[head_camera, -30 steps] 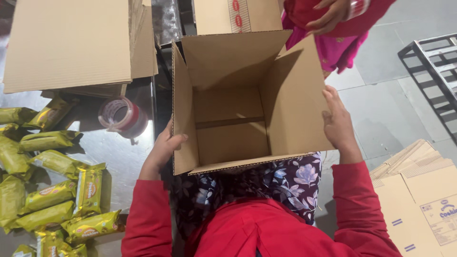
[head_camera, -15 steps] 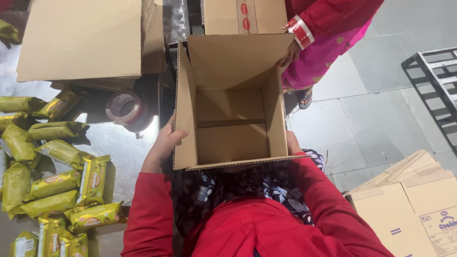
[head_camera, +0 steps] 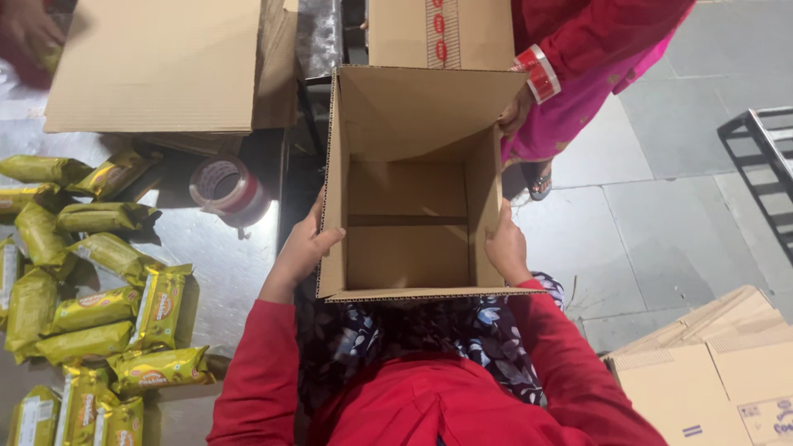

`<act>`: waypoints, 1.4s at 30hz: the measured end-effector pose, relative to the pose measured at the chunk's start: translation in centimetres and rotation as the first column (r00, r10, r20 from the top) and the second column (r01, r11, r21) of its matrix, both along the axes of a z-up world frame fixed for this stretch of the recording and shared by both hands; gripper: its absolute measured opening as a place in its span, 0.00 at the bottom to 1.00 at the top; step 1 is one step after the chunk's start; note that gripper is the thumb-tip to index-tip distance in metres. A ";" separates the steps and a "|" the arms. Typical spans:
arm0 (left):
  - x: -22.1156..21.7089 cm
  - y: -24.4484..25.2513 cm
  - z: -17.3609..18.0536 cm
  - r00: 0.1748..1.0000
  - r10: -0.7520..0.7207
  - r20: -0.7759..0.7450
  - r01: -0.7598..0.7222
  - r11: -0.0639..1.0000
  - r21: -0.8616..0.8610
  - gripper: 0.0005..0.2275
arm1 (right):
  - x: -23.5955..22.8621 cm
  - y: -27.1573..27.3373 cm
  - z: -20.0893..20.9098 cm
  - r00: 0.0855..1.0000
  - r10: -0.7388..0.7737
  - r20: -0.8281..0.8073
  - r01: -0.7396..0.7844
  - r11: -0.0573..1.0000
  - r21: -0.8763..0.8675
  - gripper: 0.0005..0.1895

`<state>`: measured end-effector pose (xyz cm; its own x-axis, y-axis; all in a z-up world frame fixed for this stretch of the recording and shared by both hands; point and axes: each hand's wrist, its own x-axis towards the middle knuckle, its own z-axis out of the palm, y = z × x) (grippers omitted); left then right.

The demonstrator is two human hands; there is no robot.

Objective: The person packs yellow snack packets into a cardboard box, arranging them in neat rows. They then close the box flaps and seal the box with red tape. The person repeats this process with a second box.

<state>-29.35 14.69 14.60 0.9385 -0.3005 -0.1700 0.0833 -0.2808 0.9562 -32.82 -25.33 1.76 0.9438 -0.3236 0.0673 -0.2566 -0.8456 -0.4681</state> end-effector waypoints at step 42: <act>-3.3 -4.7 -11.9 0.839 0.109 0.533 -0.308 0.903 0.300 0.16 | -5.3 -11.7 -5.0 0.997 -0.033 0.064 -0.001 0.884 0.467 0.41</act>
